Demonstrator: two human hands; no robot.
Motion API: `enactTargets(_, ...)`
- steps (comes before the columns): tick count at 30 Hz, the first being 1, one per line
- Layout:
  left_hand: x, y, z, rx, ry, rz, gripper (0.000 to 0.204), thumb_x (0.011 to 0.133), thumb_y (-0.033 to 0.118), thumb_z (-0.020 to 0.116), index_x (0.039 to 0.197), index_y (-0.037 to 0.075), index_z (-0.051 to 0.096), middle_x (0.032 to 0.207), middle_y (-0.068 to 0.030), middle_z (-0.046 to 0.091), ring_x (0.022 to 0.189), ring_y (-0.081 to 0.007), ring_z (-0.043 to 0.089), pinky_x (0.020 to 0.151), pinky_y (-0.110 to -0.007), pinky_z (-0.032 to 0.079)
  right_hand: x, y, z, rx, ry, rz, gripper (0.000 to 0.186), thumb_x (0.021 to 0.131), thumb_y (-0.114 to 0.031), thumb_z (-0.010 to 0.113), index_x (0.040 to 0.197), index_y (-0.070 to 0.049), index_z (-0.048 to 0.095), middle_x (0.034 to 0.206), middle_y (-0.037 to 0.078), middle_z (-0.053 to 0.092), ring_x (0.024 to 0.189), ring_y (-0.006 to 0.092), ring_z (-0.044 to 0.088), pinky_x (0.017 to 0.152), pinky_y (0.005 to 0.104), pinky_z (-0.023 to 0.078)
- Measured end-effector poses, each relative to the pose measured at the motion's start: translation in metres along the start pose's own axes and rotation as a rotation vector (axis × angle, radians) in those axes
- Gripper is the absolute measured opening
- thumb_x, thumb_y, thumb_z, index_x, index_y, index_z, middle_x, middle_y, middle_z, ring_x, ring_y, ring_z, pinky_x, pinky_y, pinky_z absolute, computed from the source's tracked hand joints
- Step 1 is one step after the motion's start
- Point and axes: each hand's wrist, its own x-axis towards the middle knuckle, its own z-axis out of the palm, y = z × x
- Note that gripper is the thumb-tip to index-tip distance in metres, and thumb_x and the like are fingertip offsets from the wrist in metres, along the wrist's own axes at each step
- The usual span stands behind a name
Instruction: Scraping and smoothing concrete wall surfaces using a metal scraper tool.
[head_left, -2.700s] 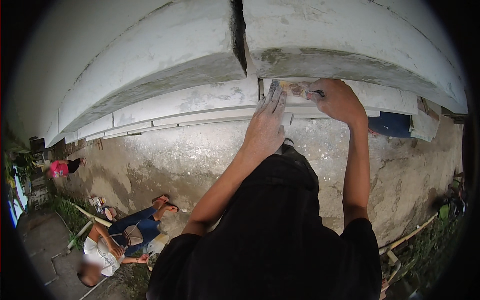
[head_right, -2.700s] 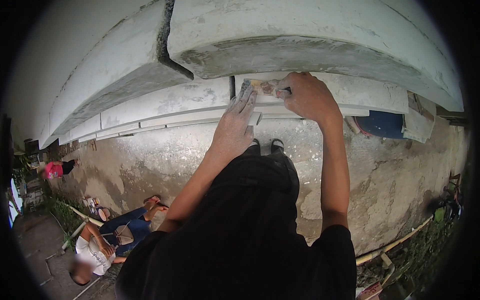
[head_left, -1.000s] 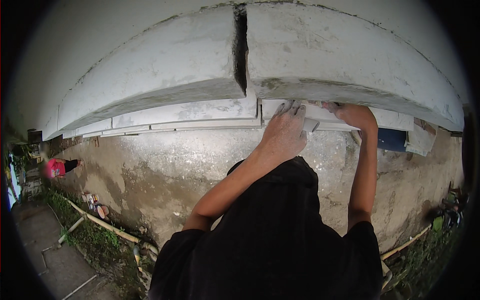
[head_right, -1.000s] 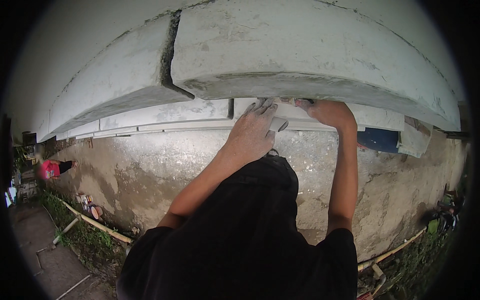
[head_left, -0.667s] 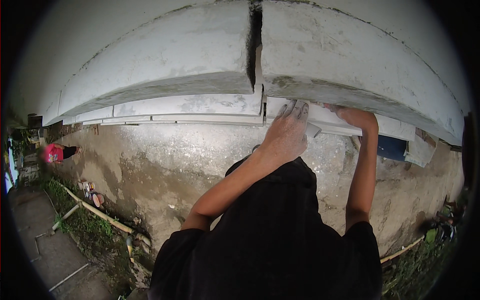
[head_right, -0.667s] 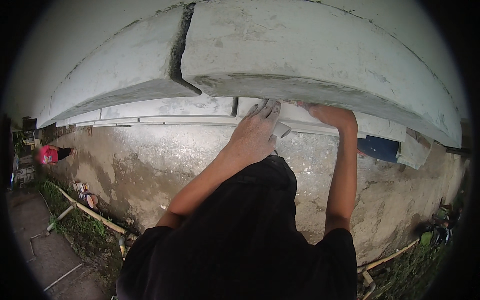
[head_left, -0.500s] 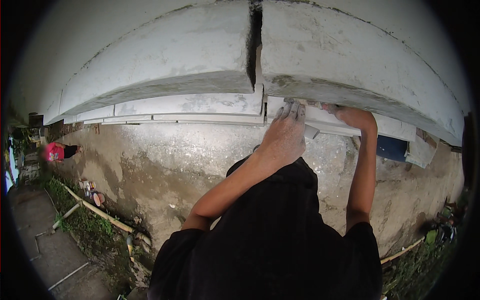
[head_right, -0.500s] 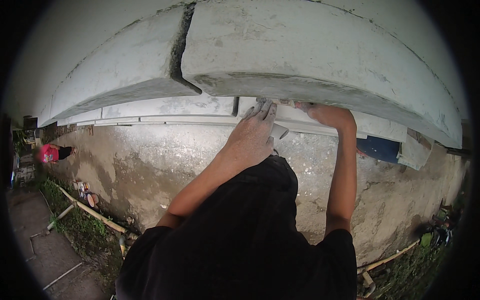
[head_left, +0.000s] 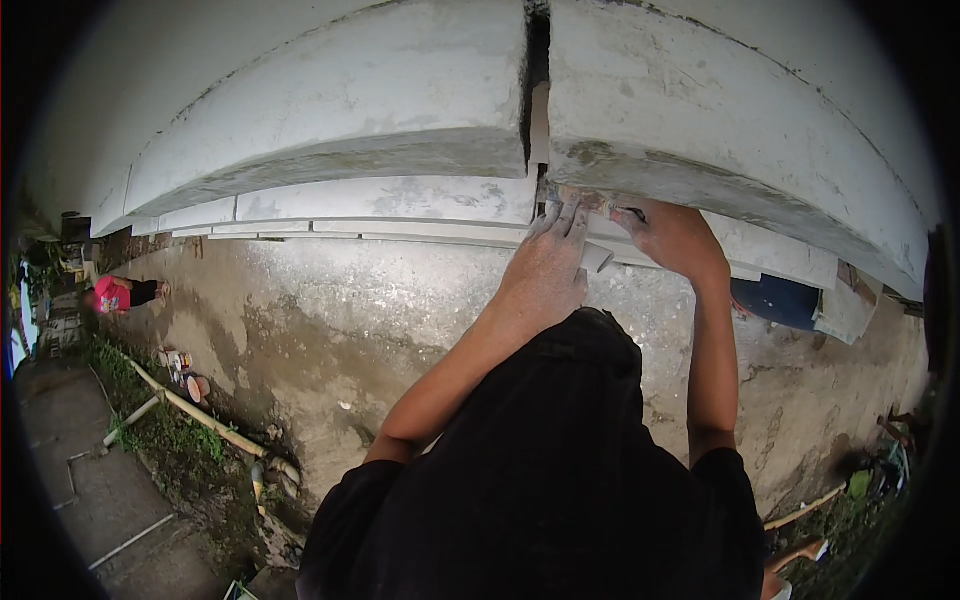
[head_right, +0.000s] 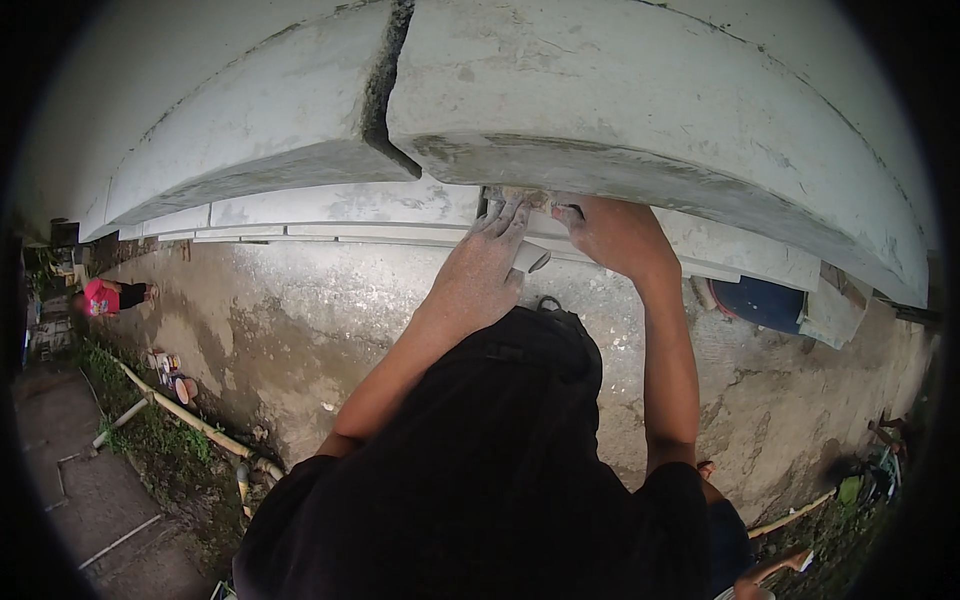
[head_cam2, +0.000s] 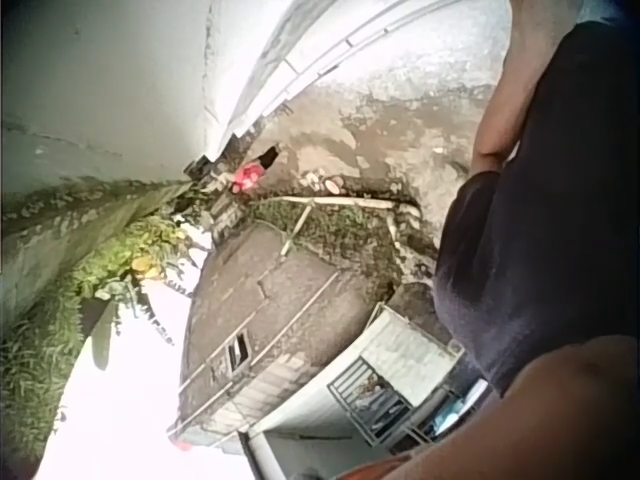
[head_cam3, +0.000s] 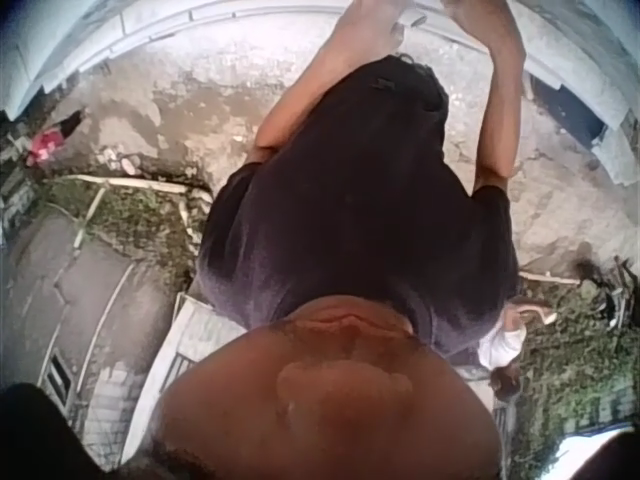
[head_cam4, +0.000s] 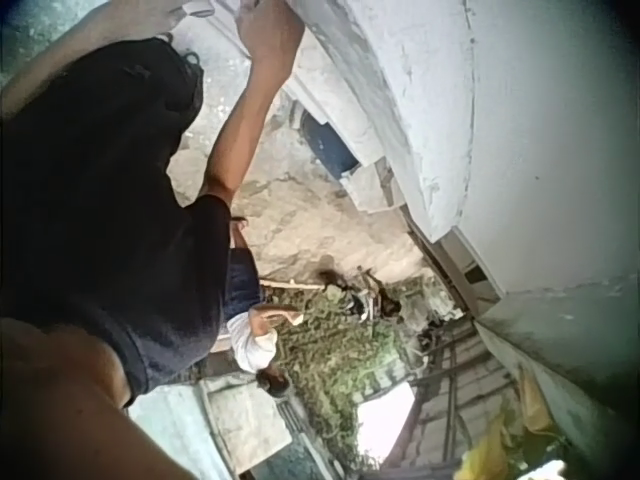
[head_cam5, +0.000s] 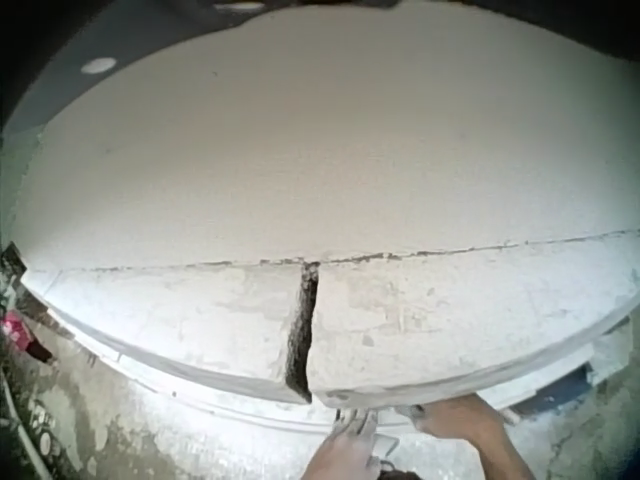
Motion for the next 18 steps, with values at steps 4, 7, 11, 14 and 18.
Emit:
enactTargets(4, -0.006, 0.005, -0.009, -0.047, -0.043, 0.023, 0.076, 0.071, -0.003, 0.054, 0.144, -0.014, 0.037, 0.152, -0.0336, 0.036, 0.142, -0.0476, 0.035, 0.119, -0.045, 0.032, -0.017, -0.018, -0.02, 0.046, -0.047, 0.062, 0.034, 0.09, -0.026, 0.068, 0.114, -0.002, 0.07, 0.111, 0.024, 0.067, 0.107, 0.0428, 0.06, 0.094, 0.0452, 0.048)
enactTargets(7, -0.006, -0.002, -0.003, -0.076, -0.001, -0.002, 0.077, 0.07, -0.004, 0.053, 0.145, -0.013, 0.038, 0.154, -0.0329, 0.033, 0.144, -0.0452, 0.034, 0.12, -0.044, 0.031, -0.006, -0.023, 0.001, -0.015, -0.086, 0.123, 0.031, 0.09, -0.024, 0.068, 0.111, -0.001, 0.071, 0.102, 0.024, 0.069, 0.099, 0.0438, 0.063, 0.09, 0.0464, 0.049)
enactTargets(11, -0.019, -0.012, -0.009, -0.126, -0.058, 0.014, 0.083, 0.068, -0.007, 0.05, 0.149, -0.008, 0.036, 0.158, -0.0291, 0.029, 0.146, -0.0431, 0.031, 0.12, -0.044, 0.03, -0.033, -0.032, 0.005, 0.09, 0.035, 0.107, 0.029, 0.09, -0.021, 0.067, 0.11, -0.001, 0.071, 0.099, 0.025, 0.068, 0.096, 0.0441, 0.063, 0.088, 0.0472, 0.049)
enactTargets(14, -0.031, -0.016, -0.016, -0.171, -0.034, 0.013, 0.082, 0.068, -0.007, 0.051, 0.149, -0.01, 0.034, 0.158, -0.0305, 0.028, 0.146, -0.0451, 0.028, 0.121, -0.045, 0.029, -0.036, -0.039, 0.01, 0.145, 0.001, 0.028, 0.029, 0.091, -0.02, 0.066, 0.112, 0.0, 0.07, 0.101, 0.024, 0.067, 0.099, 0.0434, 0.062, 0.089, 0.0467, 0.048)
enactTargets(18, -0.045, -0.033, -0.032, -0.129, 0.168, -0.1, 0.086, 0.068, -0.008, 0.05, 0.152, -0.005, 0.032, 0.16, -0.0265, 0.027, 0.147, -0.0428, 0.028, 0.12, -0.043, 0.03, 0.001, -0.078, 0.03, 0.253, -0.045, -0.151, 0.024, 0.092, -0.018, 0.062, 0.107, 0.0, 0.068, 0.096, 0.024, 0.067, 0.095, 0.0441, 0.062, 0.085, 0.0496, 0.048)
